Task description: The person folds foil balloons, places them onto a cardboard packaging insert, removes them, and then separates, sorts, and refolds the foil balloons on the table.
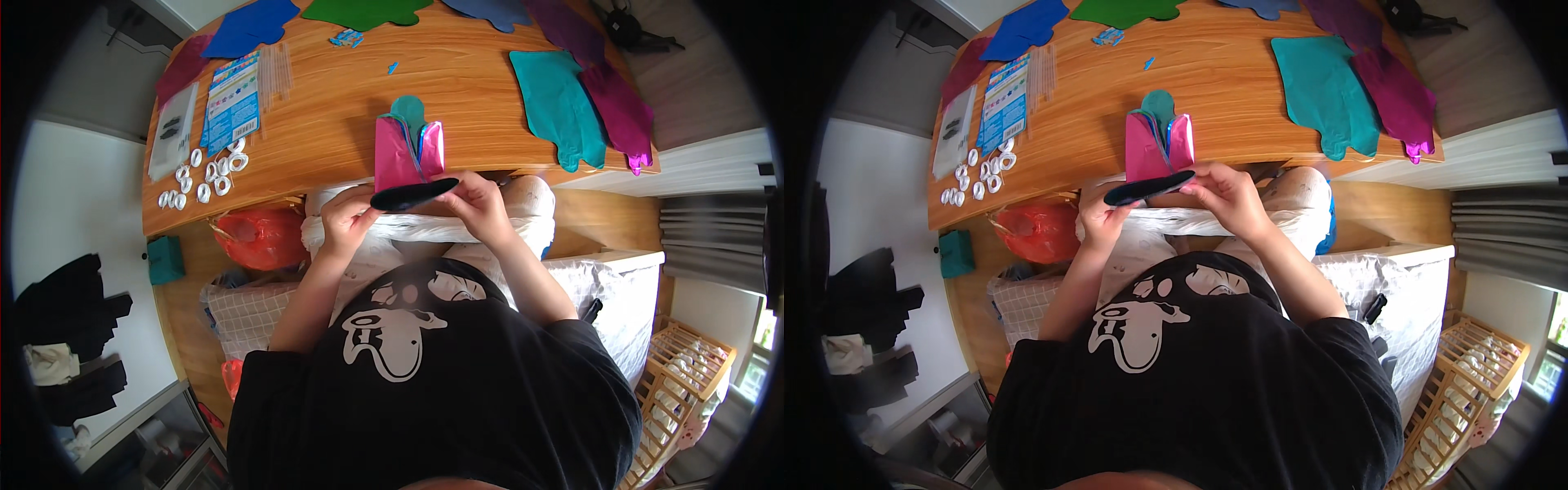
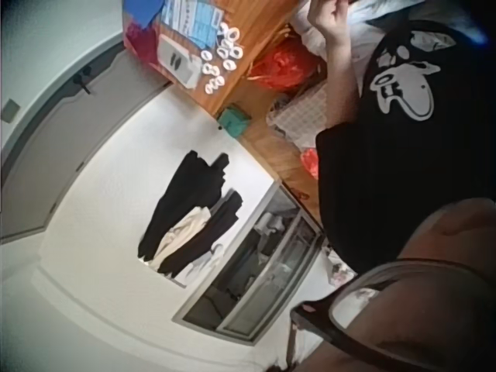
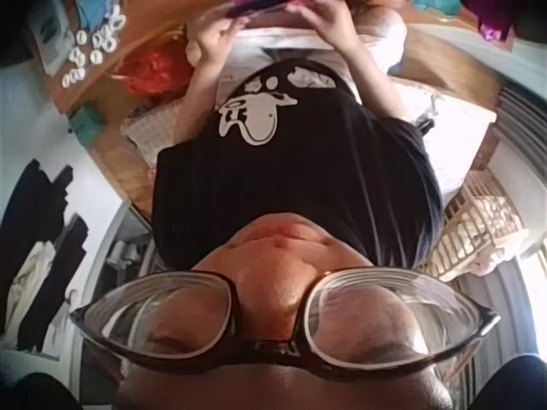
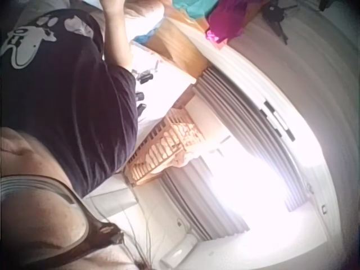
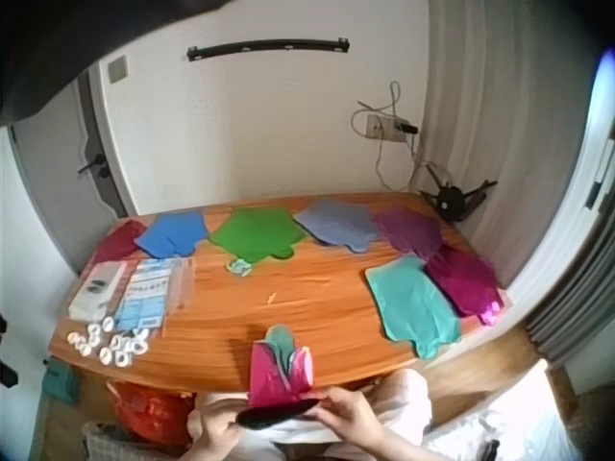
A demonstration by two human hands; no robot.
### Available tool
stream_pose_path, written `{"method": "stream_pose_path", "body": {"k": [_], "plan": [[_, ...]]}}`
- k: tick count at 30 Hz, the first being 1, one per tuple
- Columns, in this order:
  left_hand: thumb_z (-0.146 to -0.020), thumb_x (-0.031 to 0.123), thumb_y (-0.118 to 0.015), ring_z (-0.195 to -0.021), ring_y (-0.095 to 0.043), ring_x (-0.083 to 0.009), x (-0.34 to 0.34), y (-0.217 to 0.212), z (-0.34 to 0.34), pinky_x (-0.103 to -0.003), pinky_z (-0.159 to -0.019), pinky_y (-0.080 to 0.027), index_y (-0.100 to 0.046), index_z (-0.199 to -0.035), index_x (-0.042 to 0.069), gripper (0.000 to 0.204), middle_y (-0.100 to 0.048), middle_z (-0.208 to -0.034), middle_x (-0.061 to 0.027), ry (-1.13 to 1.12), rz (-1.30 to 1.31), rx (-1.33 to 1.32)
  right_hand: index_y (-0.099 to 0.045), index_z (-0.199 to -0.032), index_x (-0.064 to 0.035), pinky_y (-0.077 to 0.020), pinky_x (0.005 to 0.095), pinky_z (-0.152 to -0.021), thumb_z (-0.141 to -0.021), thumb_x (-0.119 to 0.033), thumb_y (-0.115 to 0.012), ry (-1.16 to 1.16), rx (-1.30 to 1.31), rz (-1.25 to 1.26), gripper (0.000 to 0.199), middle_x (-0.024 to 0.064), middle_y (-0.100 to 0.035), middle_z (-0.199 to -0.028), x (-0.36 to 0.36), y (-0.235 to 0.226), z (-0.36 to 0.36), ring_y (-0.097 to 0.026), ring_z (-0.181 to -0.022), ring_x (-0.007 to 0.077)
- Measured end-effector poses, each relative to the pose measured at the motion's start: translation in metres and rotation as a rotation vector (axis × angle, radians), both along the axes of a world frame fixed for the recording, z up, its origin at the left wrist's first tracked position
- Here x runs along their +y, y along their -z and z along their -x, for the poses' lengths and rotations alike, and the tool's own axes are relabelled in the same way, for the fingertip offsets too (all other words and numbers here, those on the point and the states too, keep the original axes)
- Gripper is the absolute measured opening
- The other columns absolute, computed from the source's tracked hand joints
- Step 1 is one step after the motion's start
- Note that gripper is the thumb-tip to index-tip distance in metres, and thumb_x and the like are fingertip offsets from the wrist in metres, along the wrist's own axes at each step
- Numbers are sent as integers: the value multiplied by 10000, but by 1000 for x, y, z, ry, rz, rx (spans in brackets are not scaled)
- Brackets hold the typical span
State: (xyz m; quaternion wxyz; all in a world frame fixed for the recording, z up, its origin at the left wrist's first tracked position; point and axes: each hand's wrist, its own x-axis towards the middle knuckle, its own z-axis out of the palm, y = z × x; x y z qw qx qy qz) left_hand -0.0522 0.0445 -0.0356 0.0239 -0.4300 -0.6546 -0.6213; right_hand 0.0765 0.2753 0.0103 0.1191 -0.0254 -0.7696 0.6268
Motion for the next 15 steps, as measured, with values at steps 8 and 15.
{"method": "stream_pose_path", "body": {"k": [8, 15], "plan": [[-908, -41, -748, -953, -725, -184, 21, 3, -37, -310, -842, -599, -685, -1148, -9, 250, -749, -1080, -129, -143, -420, -776, -525, -1082, -36, -510, 219, -855, -992, -7, -670, 49, -62, 547, 173, 35, -687, -1014, -17, 13, 4, -654, -952, 77], [-913, 17, -765, -1137, -691, -225, 16, 11, -37, -389, -978, -569, -581, -1342, 41, 468, -731, -1203, -121, -141, -400, -1167, -560, -1136, -9, -541, 237, -867, -993, -37, -679, 151, -86, 565, 188, 63, -702, -1043, -26, 23, 4, -674, -952, 91]]}}
